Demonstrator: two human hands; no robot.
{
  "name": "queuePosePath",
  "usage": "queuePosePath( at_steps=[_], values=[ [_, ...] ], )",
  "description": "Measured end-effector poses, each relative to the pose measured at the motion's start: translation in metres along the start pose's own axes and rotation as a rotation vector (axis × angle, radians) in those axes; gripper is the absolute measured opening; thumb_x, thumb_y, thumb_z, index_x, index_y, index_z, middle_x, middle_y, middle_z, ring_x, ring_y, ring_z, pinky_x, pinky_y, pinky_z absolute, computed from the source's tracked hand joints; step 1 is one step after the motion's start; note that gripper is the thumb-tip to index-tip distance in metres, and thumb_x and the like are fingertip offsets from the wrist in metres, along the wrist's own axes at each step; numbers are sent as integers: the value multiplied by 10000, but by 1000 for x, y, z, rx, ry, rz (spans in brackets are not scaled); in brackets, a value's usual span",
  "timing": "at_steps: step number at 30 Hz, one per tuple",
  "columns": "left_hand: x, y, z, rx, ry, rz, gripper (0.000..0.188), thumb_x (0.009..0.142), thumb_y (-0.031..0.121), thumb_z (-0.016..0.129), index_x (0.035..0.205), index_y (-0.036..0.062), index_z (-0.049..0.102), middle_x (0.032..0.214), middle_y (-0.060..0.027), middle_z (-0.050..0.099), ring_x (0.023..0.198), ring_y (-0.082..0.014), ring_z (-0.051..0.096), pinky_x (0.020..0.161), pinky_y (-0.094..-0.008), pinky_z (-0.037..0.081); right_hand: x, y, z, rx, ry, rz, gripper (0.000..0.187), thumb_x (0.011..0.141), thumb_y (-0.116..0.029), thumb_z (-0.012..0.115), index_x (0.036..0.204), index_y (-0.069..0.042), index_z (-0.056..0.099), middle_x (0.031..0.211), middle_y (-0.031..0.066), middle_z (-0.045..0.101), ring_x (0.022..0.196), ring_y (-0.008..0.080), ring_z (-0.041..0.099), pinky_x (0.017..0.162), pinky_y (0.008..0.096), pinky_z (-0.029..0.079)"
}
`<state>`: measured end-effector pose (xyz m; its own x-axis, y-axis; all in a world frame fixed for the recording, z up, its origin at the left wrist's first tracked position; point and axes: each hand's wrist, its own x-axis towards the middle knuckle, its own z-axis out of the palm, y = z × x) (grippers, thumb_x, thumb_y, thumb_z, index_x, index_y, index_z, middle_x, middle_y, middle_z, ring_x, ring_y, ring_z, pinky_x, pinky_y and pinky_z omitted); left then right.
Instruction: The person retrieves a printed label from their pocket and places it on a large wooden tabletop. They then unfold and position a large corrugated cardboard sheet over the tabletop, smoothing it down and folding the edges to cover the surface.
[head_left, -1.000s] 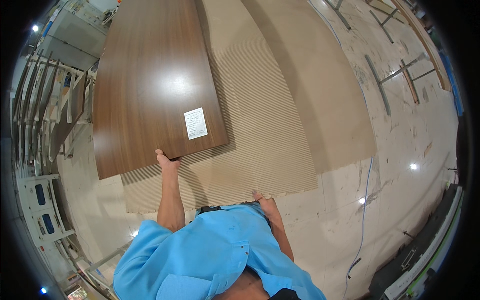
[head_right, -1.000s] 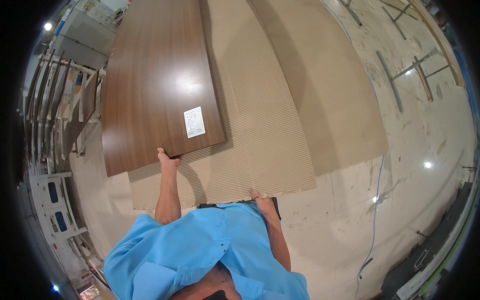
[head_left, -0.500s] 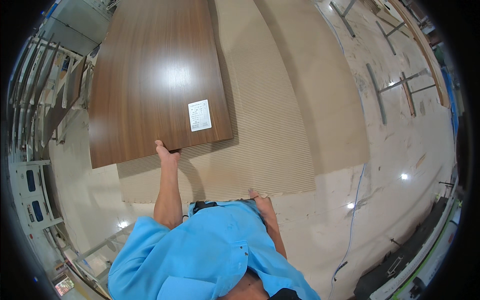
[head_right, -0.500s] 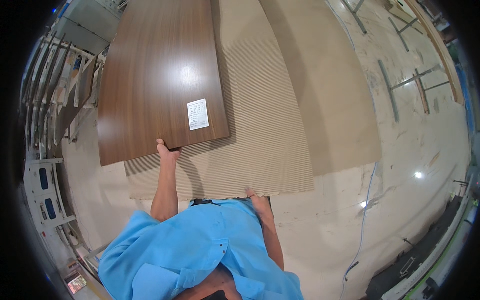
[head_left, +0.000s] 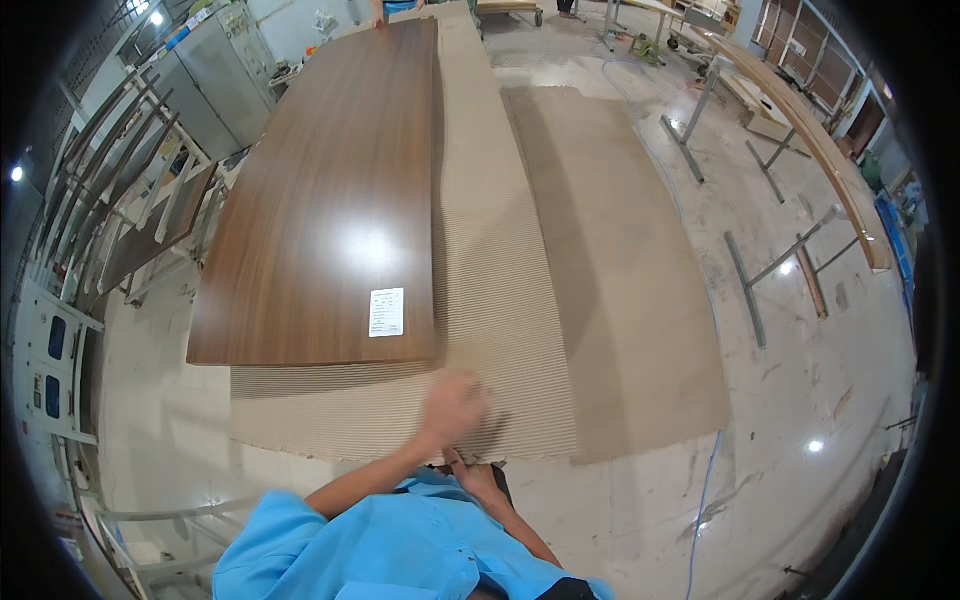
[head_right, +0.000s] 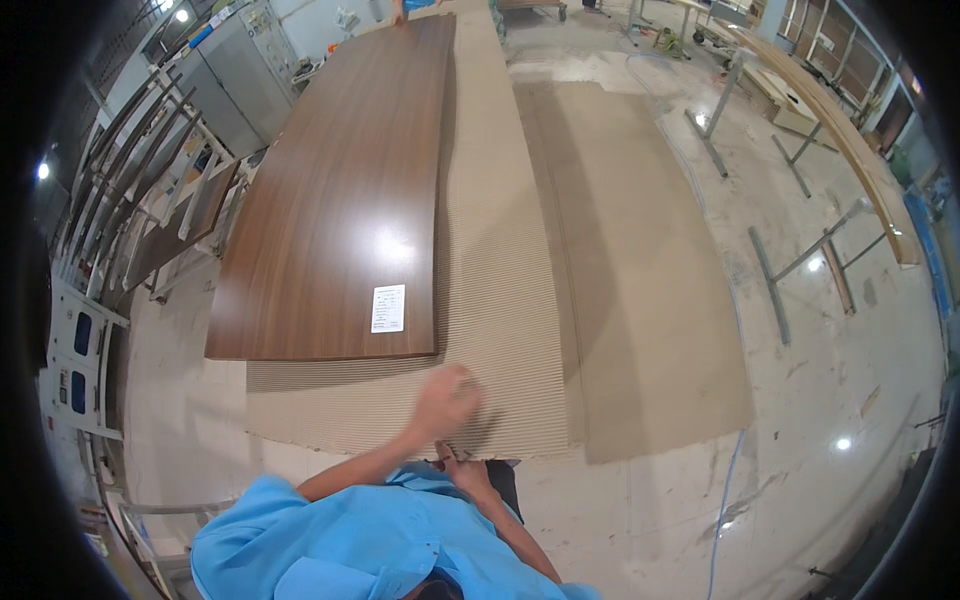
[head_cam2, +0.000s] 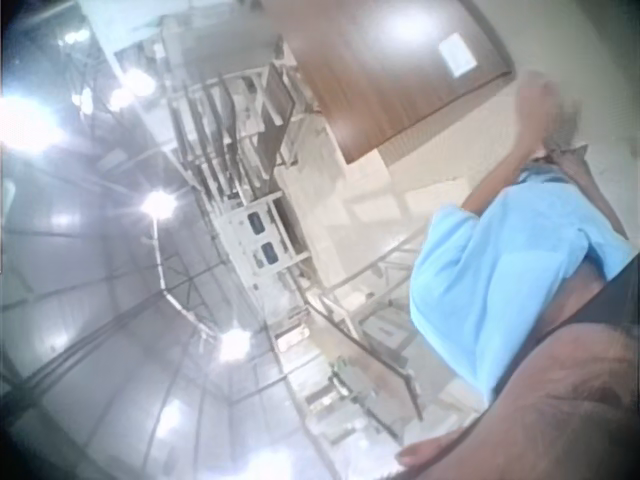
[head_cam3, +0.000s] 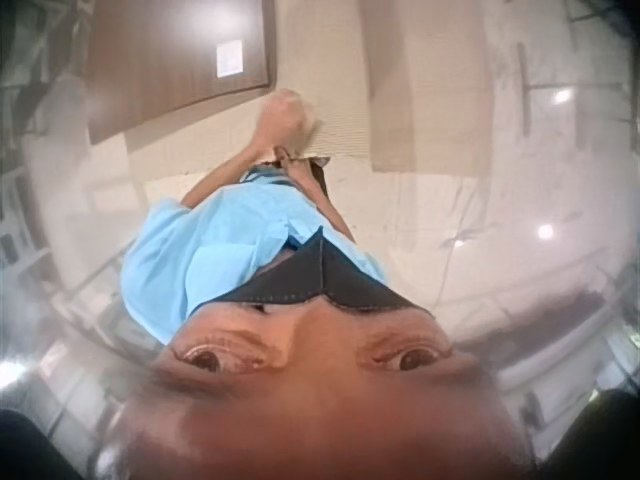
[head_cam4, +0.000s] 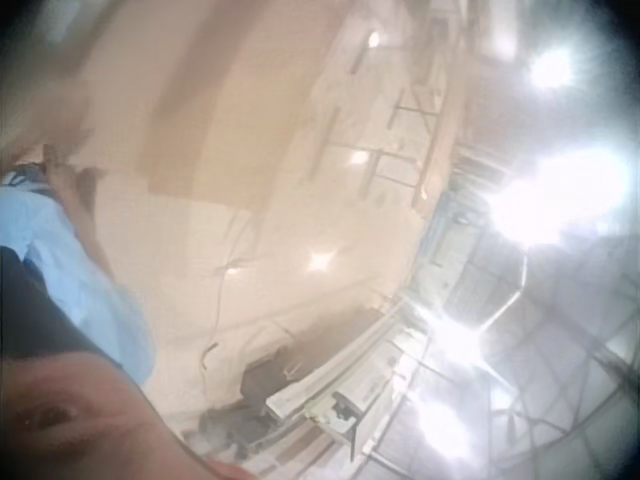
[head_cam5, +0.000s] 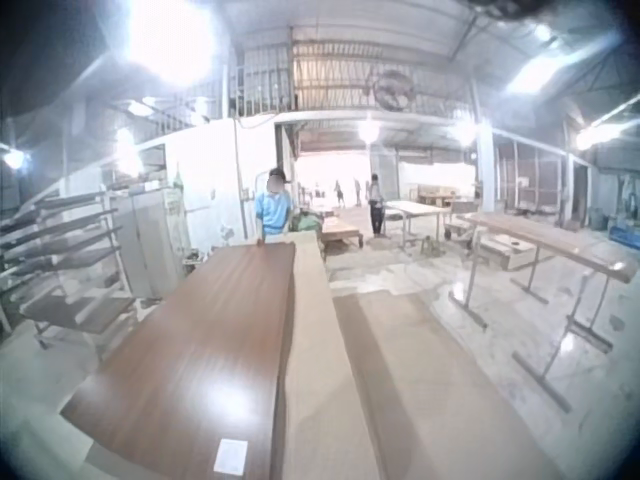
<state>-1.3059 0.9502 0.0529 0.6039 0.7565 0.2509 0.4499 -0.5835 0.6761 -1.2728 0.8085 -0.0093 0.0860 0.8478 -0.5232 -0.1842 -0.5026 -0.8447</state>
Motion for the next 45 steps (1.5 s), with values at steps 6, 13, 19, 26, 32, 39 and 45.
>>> queuePosePath(
  at_steps=[6,13,19,26,32,39,45],
  values=[
    [-21,103,56,467,-585,155,1001,711,582,711,1409,-46,363,1507,-286,256,1414,-414,232,1101,-605,208,-1,31,-18,-345,-87,-183,427,972,-329,528,1257,-11,548,1159,158,601,1139,256,569,969,359,443],
    [-40,72,58,286,-348,374,586,805,219,615,1271,-112,484,1302,-293,534,1255,-395,498,1045,-407,406,-1,45,-47,-657,-342,-190,471,974,-285,534,1349,-9,464,1361,157,483,1250,226,486,1033,337,406],
    [-53,62,14,236,-249,303,607,715,66,618,1287,-90,485,1330,-266,522,1258,-358,504,1063,-396,398,54,19,-195,-482,-464,-67,378,903,-140,592,1251,6,571,1184,137,634,1100,214,605,887,306,483],
    [-77,88,51,398,-185,19,563,703,41,604,1259,-32,548,1287,-200,579,1210,-328,553,998,-393,449,203,-97,-318,227,-59,137,703,970,-508,486,1447,-19,318,1506,157,347,1317,270,450,988,452,460],
    [-80,117,94,227,-255,-370,533,944,148,538,1445,68,375,1397,-169,501,1267,-423,470,1043,-596,362,266,-159,-320,459,-266,151,570,964,-480,519,1323,-43,458,1261,114,543,1103,245,575,918,416,508],
    [-80,106,134,84,-229,-874,507,947,191,533,1423,76,400,1373,-132,520,1256,-357,480,1038,-557,361,303,-181,-308,191,-347,249,406,965,-404,554,1134,-38,610,937,73,665,836,203,653,713,362,543],
    [-81,83,198,-288,36,-1465,489,950,228,530,1404,82,422,1353,-100,536,1247,-301,488,1035,-523,360,309,-212,-315,-111,-503,194,422,958,-359,557,1099,28,649,1001,165,700,863,244,701,700,367,558]
  ],
)
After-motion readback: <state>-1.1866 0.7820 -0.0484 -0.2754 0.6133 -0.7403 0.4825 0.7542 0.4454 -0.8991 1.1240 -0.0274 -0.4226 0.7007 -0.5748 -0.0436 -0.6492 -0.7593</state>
